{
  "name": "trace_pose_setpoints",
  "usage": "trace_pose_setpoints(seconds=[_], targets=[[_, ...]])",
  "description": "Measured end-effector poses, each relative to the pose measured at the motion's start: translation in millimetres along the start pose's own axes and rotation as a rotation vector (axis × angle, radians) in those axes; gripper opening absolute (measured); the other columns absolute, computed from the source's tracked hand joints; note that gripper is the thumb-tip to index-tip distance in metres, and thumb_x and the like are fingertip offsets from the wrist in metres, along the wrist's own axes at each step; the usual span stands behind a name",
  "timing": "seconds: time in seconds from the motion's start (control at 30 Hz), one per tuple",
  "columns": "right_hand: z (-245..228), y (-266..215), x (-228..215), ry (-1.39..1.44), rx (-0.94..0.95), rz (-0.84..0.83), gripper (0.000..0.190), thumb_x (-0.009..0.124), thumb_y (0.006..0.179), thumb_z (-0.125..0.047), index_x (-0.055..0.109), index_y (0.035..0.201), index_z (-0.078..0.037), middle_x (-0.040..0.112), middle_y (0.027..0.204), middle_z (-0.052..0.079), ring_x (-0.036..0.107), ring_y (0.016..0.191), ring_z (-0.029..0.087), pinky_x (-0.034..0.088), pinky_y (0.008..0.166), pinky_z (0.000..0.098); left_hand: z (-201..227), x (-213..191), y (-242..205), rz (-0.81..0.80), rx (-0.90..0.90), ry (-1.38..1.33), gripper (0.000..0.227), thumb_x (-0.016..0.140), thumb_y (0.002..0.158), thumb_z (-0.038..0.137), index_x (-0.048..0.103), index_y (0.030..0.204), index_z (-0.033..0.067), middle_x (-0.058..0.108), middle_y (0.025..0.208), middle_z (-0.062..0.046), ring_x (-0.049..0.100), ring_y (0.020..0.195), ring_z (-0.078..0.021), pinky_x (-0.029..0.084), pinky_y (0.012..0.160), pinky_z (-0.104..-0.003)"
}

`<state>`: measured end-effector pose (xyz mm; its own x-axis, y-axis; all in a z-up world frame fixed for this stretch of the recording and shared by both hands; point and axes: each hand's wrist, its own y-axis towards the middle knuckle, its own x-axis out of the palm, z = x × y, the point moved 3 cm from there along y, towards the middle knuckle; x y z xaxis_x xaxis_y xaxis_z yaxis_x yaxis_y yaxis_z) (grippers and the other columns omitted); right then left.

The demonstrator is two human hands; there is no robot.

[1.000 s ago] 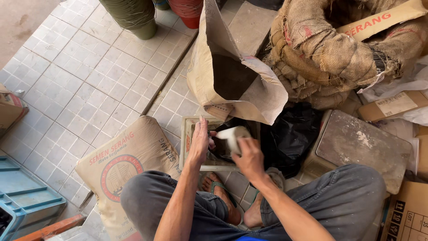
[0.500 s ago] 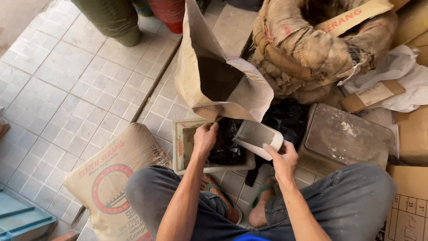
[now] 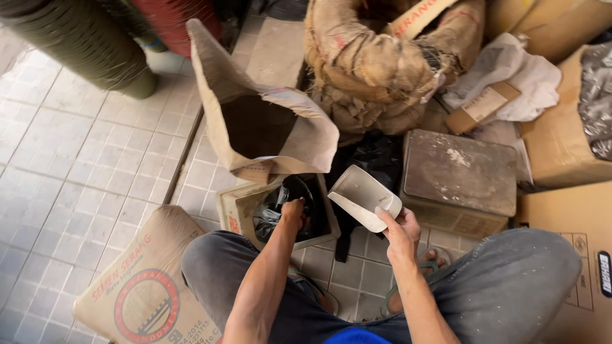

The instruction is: The person scoops a gray powder from a large paper bag using a white plastic scoop and transfers it into small black plastic bags, which are then tied closed.

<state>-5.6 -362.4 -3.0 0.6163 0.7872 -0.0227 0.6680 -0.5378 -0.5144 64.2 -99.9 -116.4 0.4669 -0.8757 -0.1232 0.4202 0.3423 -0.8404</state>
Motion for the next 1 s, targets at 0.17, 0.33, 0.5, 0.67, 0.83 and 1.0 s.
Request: trace_pose_setpoints(seconds=[0.17, 0.33, 0.5, 0.67, 0.83, 1.0], targets=[[-23, -11, -10, 0.129, 0.025, 0.025, 0.062, 0.098, 0.078, -0.014, 0.062, 0.127, -0.002, 0.057, 0.099, 0.009, 0.061, 0.099, 0.019, 0.059, 0.094, 0.0478, 13, -2, -18, 0.113, 0.133, -0.245, 0.038, 0.082, 0.085, 0.009, 0.059, 0.102, -0.0150, 0.054, 0.085, -0.025, 0.058, 0.057, -0.0285, 0.046, 0.046, -0.045], [-30, -17, -22, 0.211, 0.043, 0.038, 0.063, 0.097, 0.079, -0.013, 0.060, 0.129, -0.004, 0.058, 0.103, 0.010, 0.062, 0.101, 0.019, 0.060, 0.096, 0.0473, 28, -21, -44, 0.132, 0.268, -0.183, 0.042, 0.081, 0.090, 0.009, 0.057, 0.124, 0.0033, 0.057, 0.114, -0.019, 0.059, 0.107, -0.0313, 0.047, 0.076, -0.052], [-29, -12, -38, 0.233, 0.073, 0.030, 0.059, 0.096, 0.080, -0.013, 0.061, 0.127, -0.005, 0.061, 0.103, 0.009, 0.066, 0.099, 0.019, 0.062, 0.095, 0.0444, 39, -36, -60, 0.111, 0.302, -0.096, 0.045, 0.080, 0.091, 0.022, 0.062, 0.125, -0.0009, 0.061, 0.074, -0.005, 0.054, 0.059, -0.0117, 0.046, 0.047, -0.026], [-39, 3, -54, 0.289, 0.081, 0.026, 0.061, 0.094, 0.082, -0.012, 0.058, 0.131, -0.003, 0.059, 0.107, 0.009, 0.065, 0.103, 0.019, 0.061, 0.096, 0.0441, 76, -47, -128, 0.082, 0.339, -0.121, 0.029, 0.080, 0.091, 0.027, 0.067, 0.111, 0.0108, 0.067, 0.068, -0.009, 0.046, 0.045, -0.0091, 0.045, 0.047, -0.028], [-55, 17, -77, 0.384, 0.090, 0.073, 0.059, 0.094, 0.081, -0.012, 0.058, 0.127, -0.005, 0.059, 0.107, 0.007, 0.065, 0.102, 0.017, 0.062, 0.097, 0.0424, 121, -11, -244, -0.080, 0.505, -0.120, 0.021, 0.077, 0.099, 0.025, 0.069, 0.107, 0.0071, 0.072, 0.075, -0.018, 0.045, 0.045, -0.0074, 0.044, 0.047, -0.022], [-100, 25, -124, 0.495, 0.001, 0.205, 0.050, 0.087, 0.088, -0.011, 0.059, 0.129, -0.011, 0.061, 0.115, 0.005, 0.067, 0.108, 0.015, 0.062, 0.101, 0.0418, 169, 40, -342, -0.254, 0.709, -0.147, 0.019, 0.075, 0.100, 0.020, 0.073, 0.112, 0.0049, 0.076, 0.083, -0.024, 0.047, 0.044, -0.0062, 0.050, 0.050, -0.023]])
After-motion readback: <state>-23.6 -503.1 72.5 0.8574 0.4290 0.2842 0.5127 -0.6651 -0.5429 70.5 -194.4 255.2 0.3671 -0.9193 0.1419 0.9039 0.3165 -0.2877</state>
